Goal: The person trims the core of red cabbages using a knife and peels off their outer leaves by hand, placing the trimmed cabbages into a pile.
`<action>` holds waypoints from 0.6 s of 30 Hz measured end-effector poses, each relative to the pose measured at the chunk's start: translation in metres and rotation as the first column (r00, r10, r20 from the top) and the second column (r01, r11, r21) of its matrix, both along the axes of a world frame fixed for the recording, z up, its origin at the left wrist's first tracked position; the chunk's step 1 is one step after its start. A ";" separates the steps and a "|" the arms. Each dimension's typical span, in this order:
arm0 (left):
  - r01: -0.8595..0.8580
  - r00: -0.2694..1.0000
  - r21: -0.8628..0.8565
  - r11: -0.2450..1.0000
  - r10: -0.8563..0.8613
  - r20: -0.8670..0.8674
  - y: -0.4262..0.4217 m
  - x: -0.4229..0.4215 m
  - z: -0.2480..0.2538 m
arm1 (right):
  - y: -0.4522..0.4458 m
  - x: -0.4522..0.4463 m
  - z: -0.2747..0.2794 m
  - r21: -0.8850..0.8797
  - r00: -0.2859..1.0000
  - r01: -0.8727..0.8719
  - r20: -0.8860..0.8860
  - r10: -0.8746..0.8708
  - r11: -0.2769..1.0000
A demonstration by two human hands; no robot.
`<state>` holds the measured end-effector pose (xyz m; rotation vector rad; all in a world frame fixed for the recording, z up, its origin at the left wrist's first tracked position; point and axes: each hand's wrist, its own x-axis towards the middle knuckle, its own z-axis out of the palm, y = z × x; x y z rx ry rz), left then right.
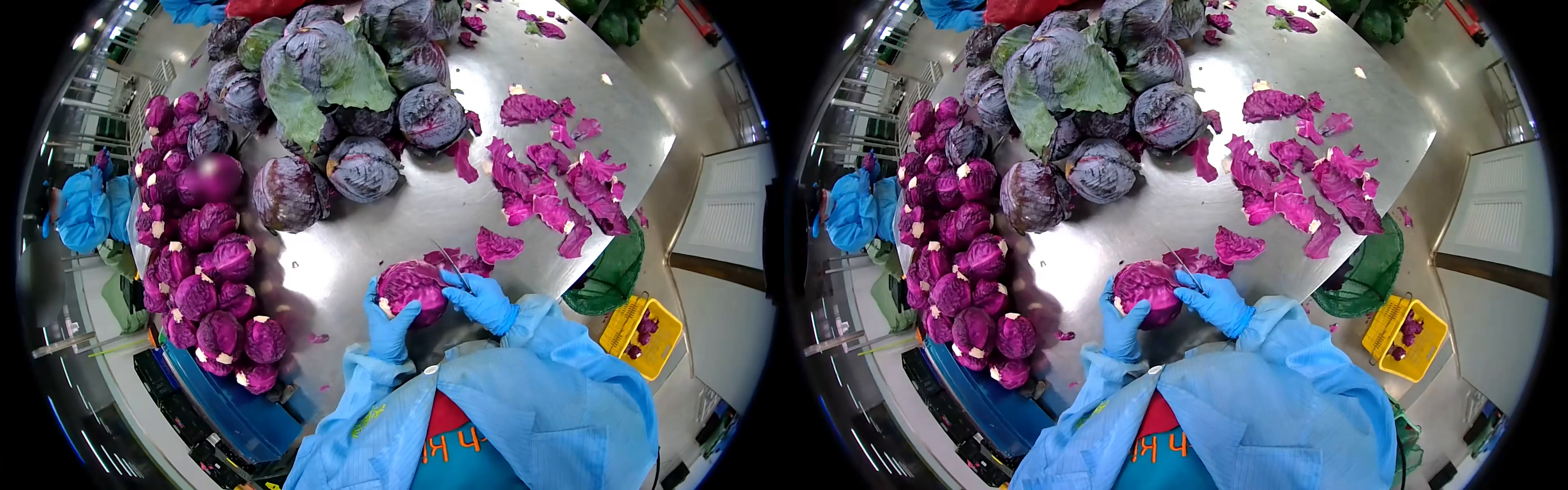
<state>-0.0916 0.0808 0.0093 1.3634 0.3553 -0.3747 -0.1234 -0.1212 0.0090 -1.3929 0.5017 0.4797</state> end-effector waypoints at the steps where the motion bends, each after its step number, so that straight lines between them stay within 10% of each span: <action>1: -0.023 1.000 0.020 1.000 0.024 -0.010 -0.006 0.001 -0.001 | 0.000 0.001 -0.007 -0.134 0.992 -0.023 0.120 0.039 0.991; 4: -0.059 0.995 -0.029 0.998 0.056 -0.085 -0.012 0.006 0.007 | -0.012 0.003 -0.018 -0.582 0.837 -0.044 0.423 0.349 0.812; 7: 0.002 0.999 -0.055 0.998 -0.005 -0.051 -0.002 0.002 0.003 | -0.030 0.019 -0.030 -0.509 0.828 0.137 0.530 0.184 0.850; 10: 0.107 0.993 -0.018 0.994 -0.106 0.060 0.012 -0.008 -0.005 | -0.088 0.055 -0.035 -0.540 0.928 0.336 0.328 -0.175 0.772; 14: 0.177 0.973 -0.016 0.984 -0.173 0.153 0.015 -0.013 -0.005 | -0.123 0.073 0.017 -0.875 0.998 0.056 0.045 -0.034 0.482; 18: 0.255 0.955 -0.081 0.963 -0.238 0.180 0.020 -0.010 -0.012 | -0.060 0.044 -0.011 -0.350 0.988 -0.065 0.108 0.109 0.935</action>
